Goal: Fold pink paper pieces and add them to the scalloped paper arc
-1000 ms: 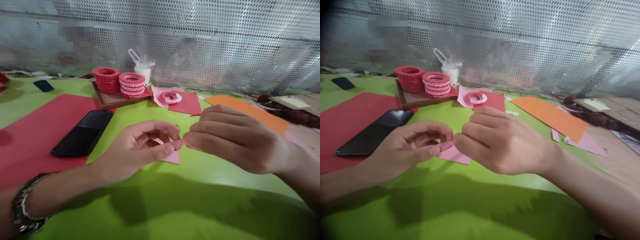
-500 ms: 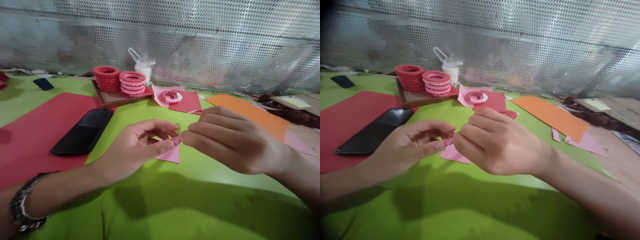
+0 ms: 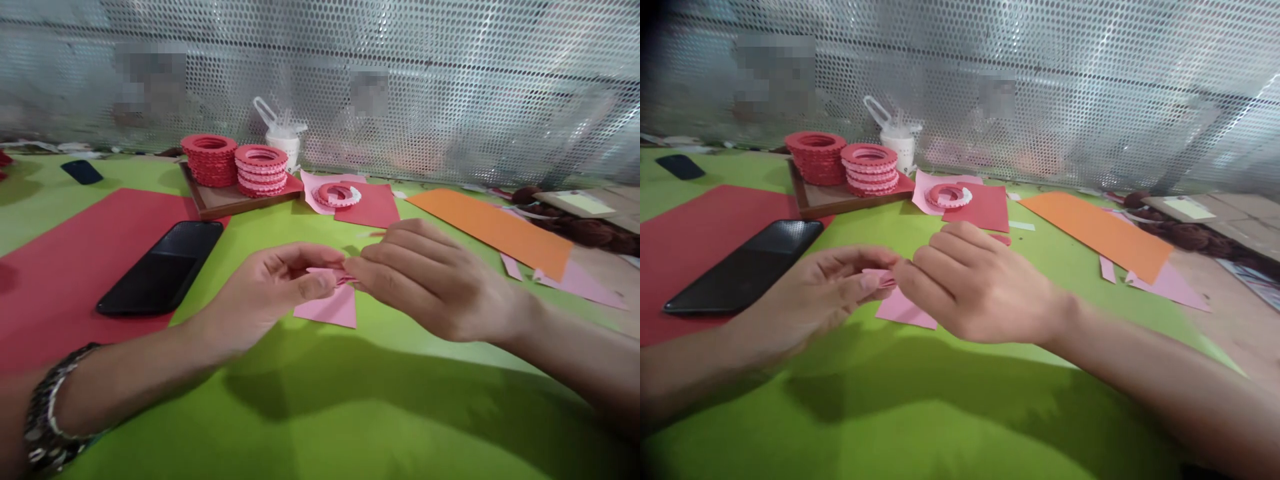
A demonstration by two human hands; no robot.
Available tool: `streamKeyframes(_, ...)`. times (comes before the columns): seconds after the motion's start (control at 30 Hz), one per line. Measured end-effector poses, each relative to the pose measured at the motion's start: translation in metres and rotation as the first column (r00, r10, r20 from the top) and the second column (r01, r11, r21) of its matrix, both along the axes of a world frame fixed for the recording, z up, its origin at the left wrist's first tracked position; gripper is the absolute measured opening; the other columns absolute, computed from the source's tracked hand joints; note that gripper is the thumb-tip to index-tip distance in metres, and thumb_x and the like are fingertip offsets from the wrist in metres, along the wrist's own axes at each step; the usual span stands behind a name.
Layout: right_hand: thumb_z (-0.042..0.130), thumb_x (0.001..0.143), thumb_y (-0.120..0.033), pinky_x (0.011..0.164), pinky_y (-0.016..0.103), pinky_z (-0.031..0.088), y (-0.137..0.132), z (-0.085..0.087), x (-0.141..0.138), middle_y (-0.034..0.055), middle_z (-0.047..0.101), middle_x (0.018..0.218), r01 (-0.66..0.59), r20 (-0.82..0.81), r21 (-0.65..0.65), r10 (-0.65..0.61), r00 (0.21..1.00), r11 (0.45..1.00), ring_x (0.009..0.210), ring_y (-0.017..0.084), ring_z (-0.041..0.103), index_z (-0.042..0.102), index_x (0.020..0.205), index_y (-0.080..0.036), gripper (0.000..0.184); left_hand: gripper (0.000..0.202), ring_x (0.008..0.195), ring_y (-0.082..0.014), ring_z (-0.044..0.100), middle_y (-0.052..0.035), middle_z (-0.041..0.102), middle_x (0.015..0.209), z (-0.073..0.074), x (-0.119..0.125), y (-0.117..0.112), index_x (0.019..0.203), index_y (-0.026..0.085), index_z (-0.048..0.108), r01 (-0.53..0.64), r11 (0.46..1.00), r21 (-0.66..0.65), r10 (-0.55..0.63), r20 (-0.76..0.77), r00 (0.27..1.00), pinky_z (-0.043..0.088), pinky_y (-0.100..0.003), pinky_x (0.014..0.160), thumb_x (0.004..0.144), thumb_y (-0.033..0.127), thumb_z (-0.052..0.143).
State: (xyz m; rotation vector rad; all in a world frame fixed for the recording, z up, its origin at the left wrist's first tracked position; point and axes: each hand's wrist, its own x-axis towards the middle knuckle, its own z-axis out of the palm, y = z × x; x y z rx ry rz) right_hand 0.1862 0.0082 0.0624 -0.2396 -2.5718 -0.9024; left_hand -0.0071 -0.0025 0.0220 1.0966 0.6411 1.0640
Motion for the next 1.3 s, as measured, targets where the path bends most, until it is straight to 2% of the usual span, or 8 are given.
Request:
streamKeyframes(0.1,0.028,0.095,-0.007,0.062,0.033,0.046,-0.001,0.003,0.001,0.0074,0.059,0.072,0.055,0.017,-0.107,-0.053,0.998,0.993,0.07,0.017,0.055,0.056,0.09,-0.006,0.029,0.012,0.068,-0.0039,0.063,0.0059,0.069,0.075,0.0,0.002,-0.001,0.078,0.02,0.069,-0.003,0.996,-0.092,0.011,0.086,0.996,0.05,-0.009,0.065,0.068,0.013,0.072)
streamKeyframes(0.2,0.025,0.095,-0.005,0.063,0.032,0.046,-0.001,0.004,0.001,0.0066,0.058,0.069,0.056,0.022,-0.132,-0.054,0.998,0.99,0.069,0.017,0.055,0.055,0.08,-0.009,0.034,0.011,0.066,-0.0042,0.063,0.0053,0.068,0.071,0.001,0.003,-0.003,0.075,0.018,0.068,-0.022,0.99,-0.142,0.036,0.102,0.994,0.05,-0.008,0.062,0.067,0.012,0.072)
streamKeyframes(0.43,0.031,0.094,-0.005,0.061,0.032,0.045,0.001,0.002,0.002,0.0038,0.057,0.064,0.003,0.054,0.006,-0.003,0.999,1.0,0.063,0.015,0.054,0.054,0.077,-0.011,0.029,0.008,0.061,-0.003,0.06,0.0049,0.066,0.063,0.0,0.004,-0.008,0.064,0.015,0.065,-0.102,0.987,-0.121,0.107,0.034,0.994,0.048,-0.007,0.058,0.068,0.014,0.071)
streamKeyframes(0.53,0.028,0.094,-0.004,0.057,0.031,0.043,0.001,-0.001,-0.001,0.0044,0.056,0.063,0.004,0.032,-0.048,-0.003,0.999,0.999,0.06,0.015,0.052,0.054,0.076,-0.01,0.032,0.011,0.062,-0.0037,0.06,0.0043,0.066,0.064,0.0,0.006,-0.009,0.061,0.014,0.064,-0.154,0.978,-0.141,0.156,0.006,0.988,0.049,-0.008,0.06,0.065,0.016,0.073)
streamKeyframes(0.73,0.031,0.094,-0.007,0.057,0.029,0.038,0.001,-0.006,-0.005,0.0053,0.055,0.063,0.016,-0.024,-0.238,-0.023,0.999,0.971,0.059,0.015,0.045,0.055,0.076,-0.009,0.03,0.018,0.061,-0.0048,0.06,0.005,0.064,0.061,0.001,0.009,-0.01,0.057,0.014,0.061,-0.154,0.971,-0.181,0.163,0.035,0.986,0.05,-0.01,0.06,0.061,0.021,0.077)
streamKeyframes(0.83,0.031,0.094,-0.008,0.058,0.028,0.037,0.0,-0.005,-0.006,0.0046,0.055,0.063,0.028,-0.035,-0.253,-0.038,0.999,0.967,0.06,0.014,0.044,0.055,0.077,-0.01,0.03,0.016,0.064,-0.0061,0.061,0.0049,0.063,0.063,-0.002,0.009,-0.01,0.061,0.015,0.061,-0.149,0.974,-0.169,0.157,0.035,0.987,0.051,-0.012,0.063,0.064,0.021,0.075)
streamKeyframes(1.0,0.029,0.095,-0.009,0.058,0.028,0.037,-0.002,0.0,-0.005,0.0039,0.055,0.065,0.053,-0.013,-0.23,-0.057,0.998,0.972,0.061,0.014,0.045,0.055,0.08,-0.01,0.03,0.011,0.073,-0.0085,0.064,0.0031,0.067,0.072,0.0,0.008,-0.011,0.078,0.017,0.064,-0.121,0.979,-0.163,0.128,0.035,0.991,0.051,-0.013,0.065,0.07,0.019,0.071)
streamKeyframes(1.3,0.038,0.091,-0.006,0.054,0.028,0.037,-0.002,0.004,0.0,0.0027,0.051,0.057,0.008,-0.043,-0.252,-0.019,0.999,0.968,0.056,0.014,0.045,0.052,0.069,-0.012,0.027,0.006,0.066,-0.0064,0.062,0.0035,0.066,0.068,0.006,0.006,-0.014,0.069,0.016,0.066,-0.13,0.982,-0.138,0.135,0.022,0.991,0.051,-0.009,0.06,0.069,0.018,0.071)
